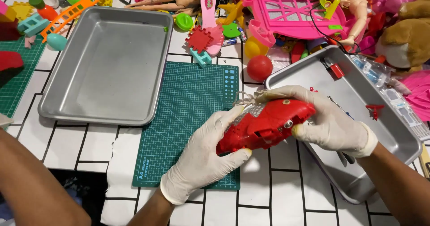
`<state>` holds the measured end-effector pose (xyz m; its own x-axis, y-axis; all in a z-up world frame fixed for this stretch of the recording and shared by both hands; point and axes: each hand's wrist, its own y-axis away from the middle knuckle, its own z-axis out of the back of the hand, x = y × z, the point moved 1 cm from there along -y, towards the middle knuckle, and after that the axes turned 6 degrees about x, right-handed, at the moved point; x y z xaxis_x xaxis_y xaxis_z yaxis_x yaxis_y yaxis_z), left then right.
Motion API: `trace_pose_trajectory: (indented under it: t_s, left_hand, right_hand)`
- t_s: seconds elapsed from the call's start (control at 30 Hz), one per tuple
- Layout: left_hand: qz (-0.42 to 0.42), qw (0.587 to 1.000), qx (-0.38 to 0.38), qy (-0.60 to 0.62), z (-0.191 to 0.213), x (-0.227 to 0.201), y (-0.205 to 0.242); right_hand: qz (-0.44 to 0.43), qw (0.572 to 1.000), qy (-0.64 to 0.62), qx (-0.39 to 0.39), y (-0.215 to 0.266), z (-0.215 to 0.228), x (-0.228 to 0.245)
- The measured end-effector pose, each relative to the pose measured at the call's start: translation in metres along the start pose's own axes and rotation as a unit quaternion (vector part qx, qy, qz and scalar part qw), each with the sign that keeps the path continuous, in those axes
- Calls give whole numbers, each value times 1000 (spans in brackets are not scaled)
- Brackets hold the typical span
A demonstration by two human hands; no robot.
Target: The person disassembles a green plastic toy case using pliers and a screwdriver, then removes a red plastic fish toy from a pile of toys. They open the fish toy, insert batteries into the compartment, and reassemble the toy.
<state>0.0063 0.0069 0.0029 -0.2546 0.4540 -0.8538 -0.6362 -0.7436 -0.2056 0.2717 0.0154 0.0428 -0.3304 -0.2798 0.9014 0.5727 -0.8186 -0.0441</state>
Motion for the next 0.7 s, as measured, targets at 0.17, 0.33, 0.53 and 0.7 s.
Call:
trace_pose_trajectory:
  t_s: [0.17, 0.33, 0.53, 0.7]
  left_hand:
    - [-120, 989, -51, -65, -4, 0, 5]
    - [-213, 948, -98, -216, -10, 11, 11]
    - [-218, 911, -113, -332, -10, 0, 6]
    - [-231, 883, -132, -387, -5, -24, -2]
  right_hand:
    - [165, 976, 141, -5, 28, 2, 5]
    - [139, 964, 229, 2, 60, 6, -6]
    - [228, 921, 308, -65, 80, 9, 5]
    - [214, 906, 354, -93, 88, 16, 18]
